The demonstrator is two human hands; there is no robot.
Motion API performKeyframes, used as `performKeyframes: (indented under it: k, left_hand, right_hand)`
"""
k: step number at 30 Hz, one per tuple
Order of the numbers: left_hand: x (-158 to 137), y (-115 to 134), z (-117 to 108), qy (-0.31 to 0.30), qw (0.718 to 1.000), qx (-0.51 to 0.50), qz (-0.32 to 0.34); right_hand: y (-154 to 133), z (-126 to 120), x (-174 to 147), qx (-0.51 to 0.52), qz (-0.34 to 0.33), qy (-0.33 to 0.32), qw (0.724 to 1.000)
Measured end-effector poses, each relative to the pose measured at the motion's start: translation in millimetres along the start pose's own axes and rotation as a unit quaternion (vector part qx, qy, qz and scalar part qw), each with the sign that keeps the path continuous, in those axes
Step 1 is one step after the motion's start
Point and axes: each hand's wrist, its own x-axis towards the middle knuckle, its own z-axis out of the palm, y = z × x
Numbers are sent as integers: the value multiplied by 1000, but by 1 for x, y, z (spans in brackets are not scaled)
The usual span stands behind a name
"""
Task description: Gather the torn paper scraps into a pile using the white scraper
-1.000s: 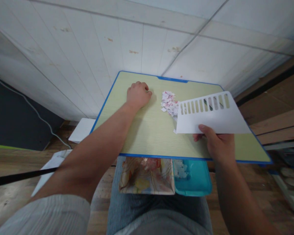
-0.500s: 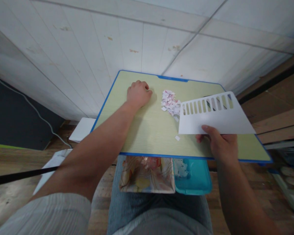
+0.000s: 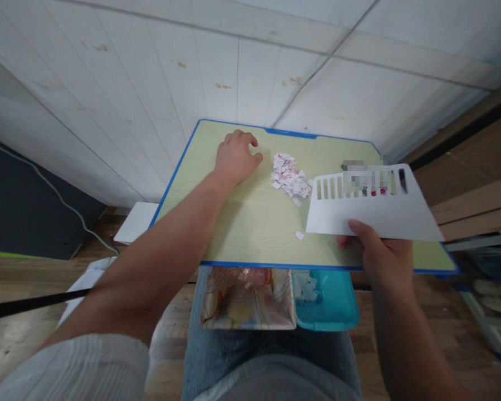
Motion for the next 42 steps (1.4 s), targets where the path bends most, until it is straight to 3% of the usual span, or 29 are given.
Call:
performKeyframes:
  k: [6, 10, 13, 16, 19, 25, 32, 36, 42]
  left_hand:
    - [-1, 4, -2, -9, 1000, -9, 9]
    - [-8, 22, -15, -44, 998, -12, 35]
    - [-22, 42, -26, -104, 986, -32, 127]
    - [-39, 59, -30, -201, 952, -43, 227]
    - [-54, 68, -26, -260, 927, -21, 269]
    - [-63, 71, -19, -299, 917, 33, 264]
    - [-62, 70, -19, -294, 919, 25, 262]
    - [-63, 72, -16, -302, 919, 28, 253]
    - [-61, 68, -16, -295, 920, 25, 258]
  right_hand:
    - [-6, 1, -1, 22, 14, -29, 999]
    - [-13, 4, -3, 7, 25, -18, 999]
    - [-15, 4, -4, -14, 18, -31, 999]
    - [-15, 2, -4, -38, 9, -42, 998]
    - [-16, 1, -4, -49, 4, -41, 998]
    - [-17, 0, -4, -54, 1, -44, 998]
    - [-20, -4, -2, -66, -11, -60, 996]
    - [-20, -1, -3, -38, -10, -27, 999]
    - [-9, -12, 1, -72, -15, -64, 995]
